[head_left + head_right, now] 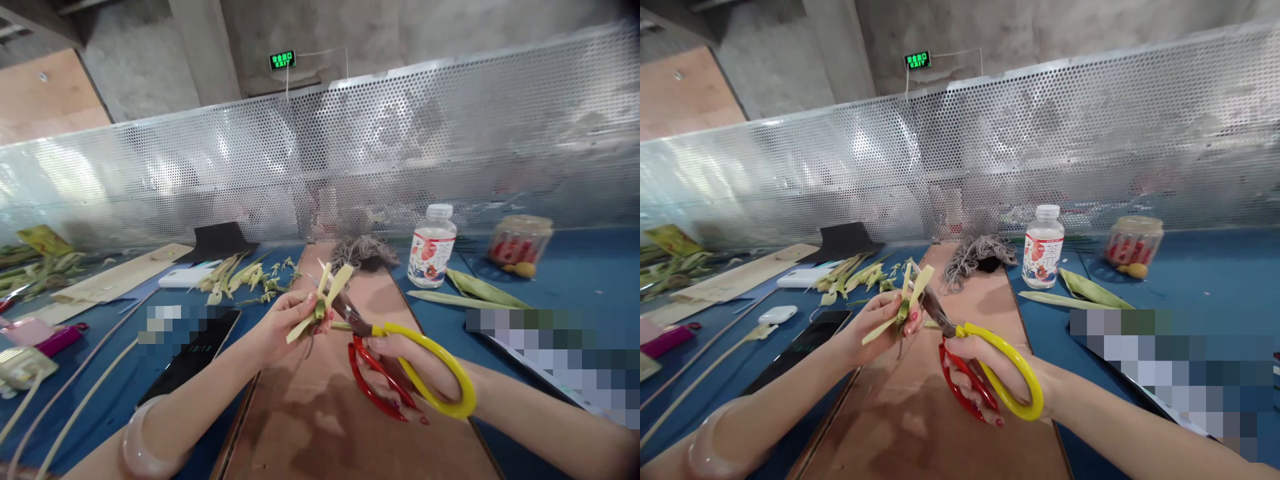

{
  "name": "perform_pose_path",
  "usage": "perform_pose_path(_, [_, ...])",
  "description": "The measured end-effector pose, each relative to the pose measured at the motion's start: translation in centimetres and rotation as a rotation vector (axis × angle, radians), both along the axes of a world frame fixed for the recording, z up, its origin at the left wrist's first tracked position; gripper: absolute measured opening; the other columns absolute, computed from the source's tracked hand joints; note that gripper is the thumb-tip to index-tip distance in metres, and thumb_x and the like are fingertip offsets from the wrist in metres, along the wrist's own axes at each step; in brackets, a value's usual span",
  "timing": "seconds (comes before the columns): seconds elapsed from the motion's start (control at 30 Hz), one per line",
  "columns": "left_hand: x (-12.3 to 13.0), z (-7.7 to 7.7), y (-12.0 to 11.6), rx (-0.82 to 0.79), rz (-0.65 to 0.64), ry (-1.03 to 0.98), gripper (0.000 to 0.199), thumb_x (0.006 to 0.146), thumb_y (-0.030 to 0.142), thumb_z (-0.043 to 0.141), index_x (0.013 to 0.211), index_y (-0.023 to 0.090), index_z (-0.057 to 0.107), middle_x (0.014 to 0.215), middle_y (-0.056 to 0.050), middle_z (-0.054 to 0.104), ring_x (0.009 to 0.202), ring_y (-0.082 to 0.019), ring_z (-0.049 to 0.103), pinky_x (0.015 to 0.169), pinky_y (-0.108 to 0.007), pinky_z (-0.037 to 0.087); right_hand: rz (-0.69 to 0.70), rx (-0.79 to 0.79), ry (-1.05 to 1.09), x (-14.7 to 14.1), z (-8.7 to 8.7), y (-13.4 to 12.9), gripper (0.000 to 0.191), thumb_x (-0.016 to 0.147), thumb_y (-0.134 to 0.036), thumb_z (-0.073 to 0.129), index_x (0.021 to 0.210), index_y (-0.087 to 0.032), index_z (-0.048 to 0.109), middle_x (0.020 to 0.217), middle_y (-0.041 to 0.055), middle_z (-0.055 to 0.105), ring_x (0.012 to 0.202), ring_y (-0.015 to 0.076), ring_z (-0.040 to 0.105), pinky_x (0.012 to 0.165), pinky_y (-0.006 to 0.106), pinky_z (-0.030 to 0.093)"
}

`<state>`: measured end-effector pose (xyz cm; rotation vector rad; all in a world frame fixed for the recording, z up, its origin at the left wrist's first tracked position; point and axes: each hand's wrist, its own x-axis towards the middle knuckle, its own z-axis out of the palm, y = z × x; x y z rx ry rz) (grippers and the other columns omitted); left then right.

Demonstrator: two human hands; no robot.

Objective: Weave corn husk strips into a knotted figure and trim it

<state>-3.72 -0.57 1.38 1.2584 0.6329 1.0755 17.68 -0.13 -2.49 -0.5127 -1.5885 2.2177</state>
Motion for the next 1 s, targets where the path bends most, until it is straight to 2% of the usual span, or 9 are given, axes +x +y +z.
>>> perform_pose_path(0.23, [0.1, -0.2, 0.0, 0.004, 0.001, -0.014, 0.031, 0.074, 0.041, 0.069, 0.066, 0.011, 0.066, 0.057, -0.003, 0.054, 0.055, -0.01, 0.049, 0.055, -0.022, 0.035, -0.042, 0.002, -0.014, -0.3, 0.2, -0.5, 0.043, 0.08, -0.052, 0.048, 0.056, -0.016, 0.045, 0.049, -0.0036, 0.043, 0.033, 0.0066, 0.041, 0.027, 0.016, 0.034])
perform_pose_path(0.53, [0.5, 0.1, -0.2, 0.013, 0.013, -0.019, 0.031, 0.074, 0.04, 0.068, 0.063, 0.011, 0.066, 0.054, -0.003, 0.052, 0.055, -0.01, 0.046, 0.056, -0.023, 0.031, -0.116, -0.021, -0.072, -0.9, 0.8, -1.3, 0.05, 0.077, -0.06, 0.046, 0.051, -0.017, 0.041, 0.042, -0.0051, 0.039, 0.027, 0.0064, 0.037, 0.022, 0.016, 0.027])
perform_pose_path(0.8, [0.5, 0.1, -0.2, 0.006, 0.013, -0.025, 0.031, 0.073, 0.039, 0.068, 0.062, 0.01, 0.065, 0.055, -0.003, 0.051, 0.056, -0.01, 0.046, 0.056, -0.023, 0.031, -0.134, -0.034, -0.102, -1.0, 0.4, -1.4, 0.049, 0.082, -0.055, 0.039, 0.049, -0.018, 0.04, 0.04, -0.0044, 0.037, 0.025, 0.0067, 0.033, 0.022, 0.018, 0.025])
perform_pose_path(1.0, [0.5, 0.1, -0.2, -0.003, 0.011, -0.028, 0.031, 0.074, 0.039, 0.068, 0.063, 0.01, 0.064, 0.056, -0.003, 0.051, 0.057, -0.01, 0.046, 0.056, -0.023, 0.031, -0.172, -0.044, -0.149, -1.0, 0.7, -1.6, 0.048, 0.078, -0.055, 0.041, 0.047, -0.018, 0.039, 0.039, -0.005, 0.037, 0.025, 0.0063, 0.032, 0.022, 0.017, 0.024])
